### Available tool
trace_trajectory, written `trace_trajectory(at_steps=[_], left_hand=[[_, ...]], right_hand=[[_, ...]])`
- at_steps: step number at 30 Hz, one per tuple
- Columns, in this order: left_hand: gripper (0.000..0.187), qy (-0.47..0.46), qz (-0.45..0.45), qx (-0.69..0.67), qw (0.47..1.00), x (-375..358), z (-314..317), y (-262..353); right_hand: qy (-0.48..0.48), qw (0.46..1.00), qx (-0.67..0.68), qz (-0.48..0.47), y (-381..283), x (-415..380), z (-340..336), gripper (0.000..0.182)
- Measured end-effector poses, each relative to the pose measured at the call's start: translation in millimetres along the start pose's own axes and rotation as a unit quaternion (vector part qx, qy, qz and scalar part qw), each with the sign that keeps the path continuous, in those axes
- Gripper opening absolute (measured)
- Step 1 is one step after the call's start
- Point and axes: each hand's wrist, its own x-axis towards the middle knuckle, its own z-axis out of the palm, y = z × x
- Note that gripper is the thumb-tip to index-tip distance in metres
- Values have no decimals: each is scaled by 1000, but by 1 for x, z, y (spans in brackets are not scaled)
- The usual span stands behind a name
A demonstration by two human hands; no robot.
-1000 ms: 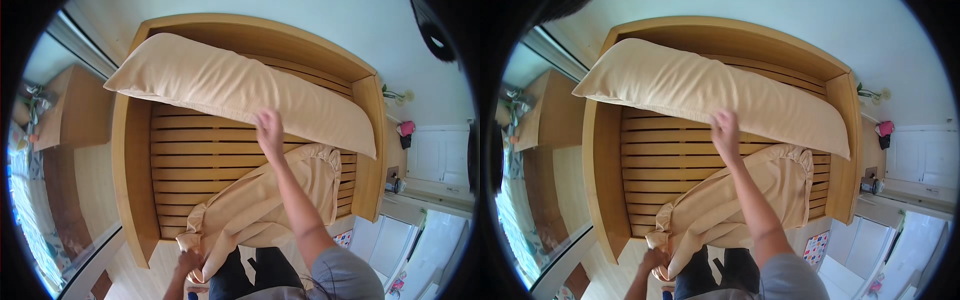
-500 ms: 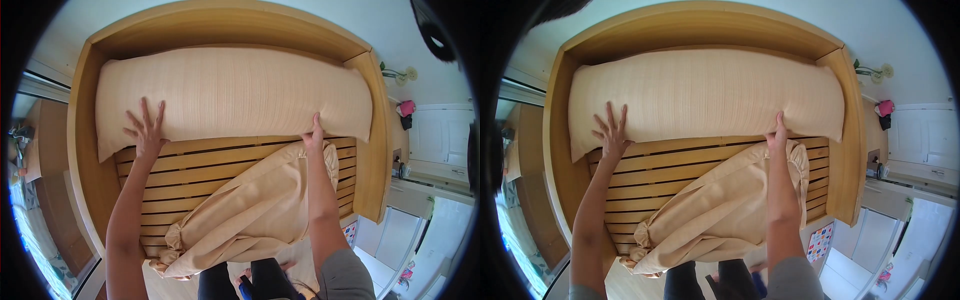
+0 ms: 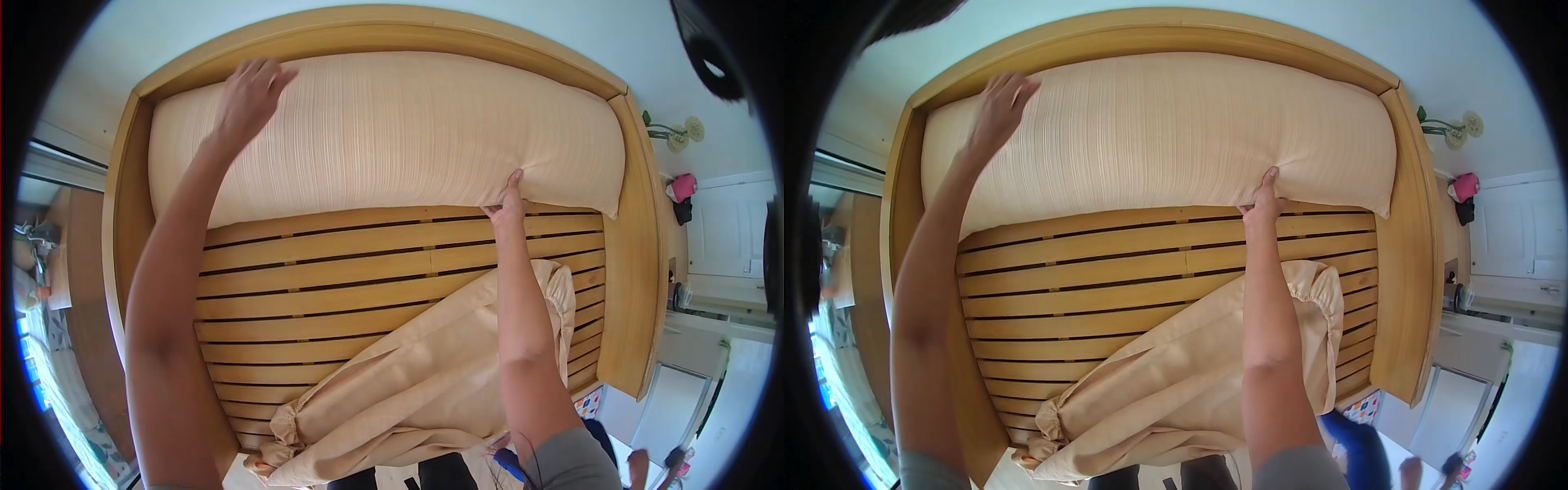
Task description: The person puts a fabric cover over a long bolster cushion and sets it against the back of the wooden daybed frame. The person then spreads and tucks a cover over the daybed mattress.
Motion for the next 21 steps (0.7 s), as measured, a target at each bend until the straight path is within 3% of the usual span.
trace_trajectory(at_steps=[1, 3, 4, 6, 7, 9, 10, 13, 14, 16, 17, 18, 19, 21], left_hand=[[36, 1, 14, -54, 998, 26, 14, -4], [52, -104, -71, -78, 989, 65, 46, -13], [52, -97, -65, -81, 990, 69, 62, -12], [61, -163, -151, -58, 973, 76, 92, -3], [61, -160, -146, -65, 974, 77, 94, 7], [69, -197, -124, 48, 971, 64, 89, 26], [69, -131, -125, 34, 983, 54, 100, 28], [69, -171, -158, 49, 971, 32, 79, 54], [56, -26, -71, 50, 996, 19, 82, 55], [51, 12, -61, 34, 997, 8, 65, 62], [46, 49, -59, 13, 997, 4, 52, 69], [41, 157, 25, -10, 987, 3, 45, 71], [41, 156, 24, -8, 987, -2, 35, 75], [38, 178, 80, -36, 980, -10, 16, 88]], right_hand=[[18, 999, -48, 9, 1, 6, -2, 82], [20, 998, -60, 24, -8, -3, 1, 80], [23, 996, -78, 42, -10, -7, 3, 78], [-6, 997, -67, 28, -6, 0, 0, 75], [-35, 997, -63, 24, -2, 6, -4, 72], [-38, 998, -43, 14, 7, 17, -9, 70], [-46, 999, -23, 10, 11, 21, -14, 67], [-82, 996, 7, 28, 19, 14, -26, 58], [-82, 996, 12, 30, 28, 20, -33, 58], [-182, 973, 135, -33, 49, 21, -49, 70], [-183, 973, 136, -33, 48, -8, -49, 70], [-242, 962, 124, -8, 44, -57, -44, 68], [-299, 947, 113, 20, 42, -86, -41, 67], [-284, 947, 149, 23, 47, -85, -36, 60]])
